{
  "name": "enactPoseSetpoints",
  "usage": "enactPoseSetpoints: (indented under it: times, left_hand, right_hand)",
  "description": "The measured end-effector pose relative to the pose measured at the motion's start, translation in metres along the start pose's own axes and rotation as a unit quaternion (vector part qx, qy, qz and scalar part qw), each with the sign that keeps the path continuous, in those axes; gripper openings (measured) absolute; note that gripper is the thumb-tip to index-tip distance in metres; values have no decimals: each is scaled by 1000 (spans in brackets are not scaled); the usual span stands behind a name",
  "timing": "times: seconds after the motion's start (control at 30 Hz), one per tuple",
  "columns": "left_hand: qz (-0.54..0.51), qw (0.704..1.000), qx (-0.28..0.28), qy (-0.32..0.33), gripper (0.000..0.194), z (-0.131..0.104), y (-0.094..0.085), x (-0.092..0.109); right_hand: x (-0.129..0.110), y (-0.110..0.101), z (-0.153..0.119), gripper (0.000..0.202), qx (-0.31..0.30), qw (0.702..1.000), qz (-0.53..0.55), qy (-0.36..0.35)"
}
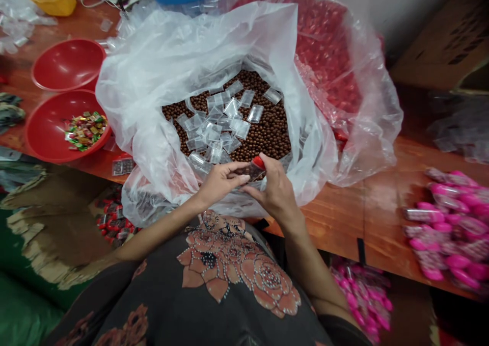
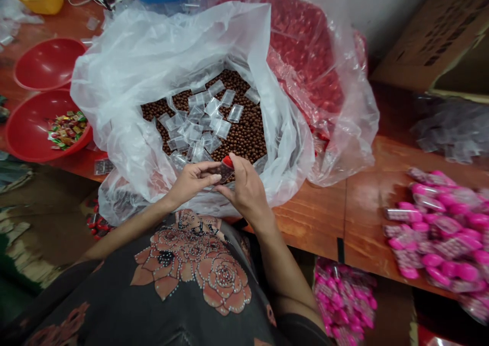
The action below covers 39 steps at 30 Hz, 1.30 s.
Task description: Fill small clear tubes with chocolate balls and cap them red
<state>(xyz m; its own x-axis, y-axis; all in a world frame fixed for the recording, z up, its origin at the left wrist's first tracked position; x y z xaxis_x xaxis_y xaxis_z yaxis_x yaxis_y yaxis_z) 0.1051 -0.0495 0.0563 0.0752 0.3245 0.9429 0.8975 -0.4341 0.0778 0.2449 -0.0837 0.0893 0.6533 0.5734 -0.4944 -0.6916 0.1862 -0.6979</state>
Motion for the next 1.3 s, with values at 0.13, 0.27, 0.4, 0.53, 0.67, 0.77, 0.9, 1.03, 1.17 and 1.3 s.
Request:
enactPoseSetpoints:
  times: [0.13,0.27,0.4,0.53,0.67,0.77,0.9,1.03,1.17,1.3]
  left_hand:
    - [-100,995,-3,-17,36,6,5,-5]
    - [-197,976,-47,-85,52,11,24,-19]
    - [-214,973,3,-83,45,8,28,-23]
    - [-240,968,-7,-75,49,2,30,-21]
    - [-258,963,-25,-67,51,-2,23,-12]
    - [-245,966,-39,-79,49,-4,21,-7]
    - [-229,962,-63,-133,51,-5,26,-11]
    - [-205,966,-70,-142,48,-3,27,-13]
    - [-181,968,-80,-152,59,-2,31,-21]
    - [-222,960,-71,-154,71,-1,31,-26]
  right_hand:
    - [-8,14,-2,79,-16,999,-30,-23]
    - [-15,24,-1,75,-34,999,-15,-24]
    - [-20,28,-1,72,-20,999,-14,-43]
    - [-15,31,-5,65,-44,998,33,-5]
    - [6,30,-18,70,-13,970,185,159]
    - [18,28,-30,39,63,916,285,277]
    - [15,26,-32,32,163,884,301,318]
    - [6,30,-28,44,198,872,330,304]
    - [-11,28,-16,48,94,957,202,186]
    - [-28,29,-8,86,-25,998,31,52]
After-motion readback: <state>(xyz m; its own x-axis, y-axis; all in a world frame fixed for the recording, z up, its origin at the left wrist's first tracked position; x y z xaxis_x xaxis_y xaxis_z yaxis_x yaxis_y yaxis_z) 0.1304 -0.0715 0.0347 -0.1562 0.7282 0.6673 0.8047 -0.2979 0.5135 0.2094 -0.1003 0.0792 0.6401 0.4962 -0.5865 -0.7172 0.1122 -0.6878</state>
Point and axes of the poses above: each hand's wrist, its own z-axis towards the middle knuckle, its own y-axis out of the palm, x = y × z, the point moved 7 cm from there along z, towards the middle knuckle, and after that the axes turned 7 degrees about -y, right-handed, at the moved point
